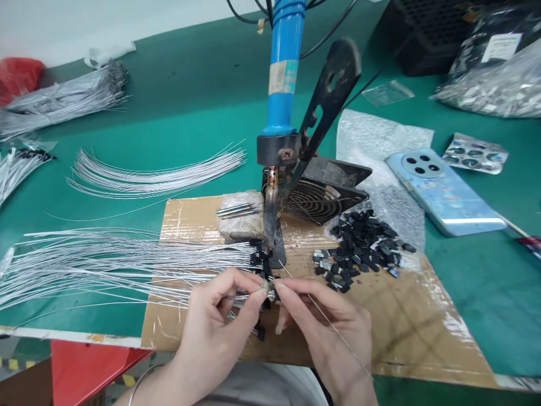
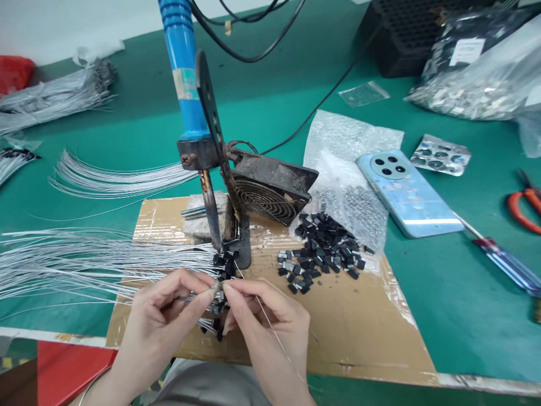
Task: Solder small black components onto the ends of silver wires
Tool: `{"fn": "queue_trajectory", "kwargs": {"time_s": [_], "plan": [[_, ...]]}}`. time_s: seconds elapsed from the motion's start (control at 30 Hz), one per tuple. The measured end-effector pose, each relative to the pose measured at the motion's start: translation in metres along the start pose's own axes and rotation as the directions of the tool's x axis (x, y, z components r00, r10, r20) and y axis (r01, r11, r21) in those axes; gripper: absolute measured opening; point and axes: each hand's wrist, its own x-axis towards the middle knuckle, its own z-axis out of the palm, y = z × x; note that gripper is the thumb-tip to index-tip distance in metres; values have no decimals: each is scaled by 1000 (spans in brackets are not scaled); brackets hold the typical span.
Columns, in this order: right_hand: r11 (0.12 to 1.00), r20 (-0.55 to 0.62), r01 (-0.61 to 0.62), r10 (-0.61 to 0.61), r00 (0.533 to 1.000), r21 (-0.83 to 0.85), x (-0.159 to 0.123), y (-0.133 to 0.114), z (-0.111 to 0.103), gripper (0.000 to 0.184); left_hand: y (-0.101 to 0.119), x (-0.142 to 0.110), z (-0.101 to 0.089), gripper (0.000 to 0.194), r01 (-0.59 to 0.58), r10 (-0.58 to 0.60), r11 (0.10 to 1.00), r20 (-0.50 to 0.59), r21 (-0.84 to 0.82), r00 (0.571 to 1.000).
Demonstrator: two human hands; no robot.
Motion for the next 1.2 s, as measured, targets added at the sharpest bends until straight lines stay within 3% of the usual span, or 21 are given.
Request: {"fn": "queue_trajectory", "kwargs": {"time_s": [0.57,0.73,0.87,1.0,1.2], "plan": [[999,19,5,-4,1000,-40,0,2,-2,8,1,3,1,17,-16,16,1000,-10,25,1000],[989,93,113,-104,990,-100,3,10,-8,8,4,4,2,18,34,-34,999,-3,17,999],[947,79,255,-243,967,-198,-1,14,-10,27,2,5,3,15,55,-54,997,-23,51,998],[911,20,242,-249,968,-334,-9,11,-13,33,0,8,5,14,46,-43,997,-49,58,998],[797,70,351,-366,928,-492,-9,6,-22,35,0,11,4,12,50,-45,996,-72,75,996]]}}
